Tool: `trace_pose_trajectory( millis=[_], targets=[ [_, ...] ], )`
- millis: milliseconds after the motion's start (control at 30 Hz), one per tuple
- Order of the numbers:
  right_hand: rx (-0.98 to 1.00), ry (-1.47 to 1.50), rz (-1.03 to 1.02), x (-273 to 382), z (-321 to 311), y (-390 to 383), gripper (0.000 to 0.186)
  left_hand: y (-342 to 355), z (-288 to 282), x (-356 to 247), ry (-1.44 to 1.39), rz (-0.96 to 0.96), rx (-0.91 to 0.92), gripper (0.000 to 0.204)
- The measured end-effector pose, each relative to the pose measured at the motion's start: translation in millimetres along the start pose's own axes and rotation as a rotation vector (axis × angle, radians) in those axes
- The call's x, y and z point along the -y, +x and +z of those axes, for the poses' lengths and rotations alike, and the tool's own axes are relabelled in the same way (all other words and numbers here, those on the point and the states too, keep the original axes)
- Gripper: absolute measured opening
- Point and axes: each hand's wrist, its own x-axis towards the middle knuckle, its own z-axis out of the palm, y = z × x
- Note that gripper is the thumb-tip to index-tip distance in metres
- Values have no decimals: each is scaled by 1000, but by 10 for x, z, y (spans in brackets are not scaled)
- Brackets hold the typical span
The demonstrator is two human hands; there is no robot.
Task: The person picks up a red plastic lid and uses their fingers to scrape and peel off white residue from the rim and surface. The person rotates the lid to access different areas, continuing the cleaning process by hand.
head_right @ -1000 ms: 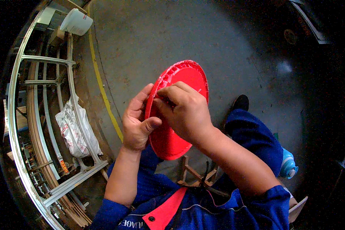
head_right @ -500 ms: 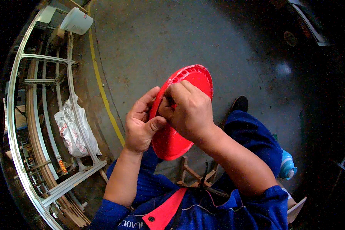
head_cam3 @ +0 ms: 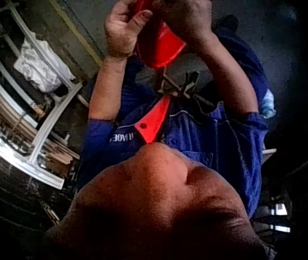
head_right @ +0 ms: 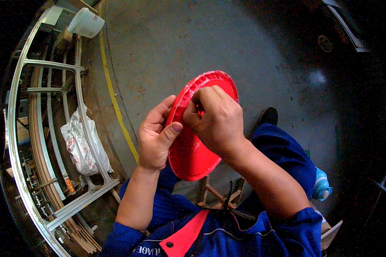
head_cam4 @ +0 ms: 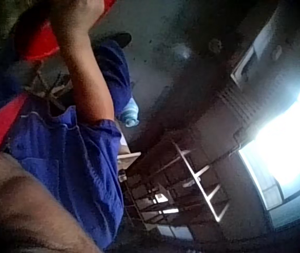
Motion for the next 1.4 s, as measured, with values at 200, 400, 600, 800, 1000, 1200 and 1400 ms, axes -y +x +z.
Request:
trace_pose_trajectory(
  millis=[200, 400, 600, 800, 1000, 1200, 1400],
  targets=[
    [12, 0, 0, -42, -34, 4, 14, -2, -6, -30, 5, -11, -25, 66],
    [131, 185, 26, -27, -25, -107, 16, -2, -63, -2, 78, -1, 6, 68],
    [118, 170, 18, 28, -16, -88, 24, 17, -84, 23, 27, 25, 13, 71],
    [201, 191, 13, -41, -38, -70, 22, 8, -85, 4, 57, 11, 52, 71],
    [218, -70, -246, -125, -9, -52, 18, 12, -74, 30, 61, -17, 67, 71],
    [262, -150, -262, -163, 3, -59, 19, 8, -46, 9, 53, -39, 69, 70],
    [217, -161, -260, -153, 3, -67, 17, 10, -31, 15, 5, -66, 56, 67]
  ],
)
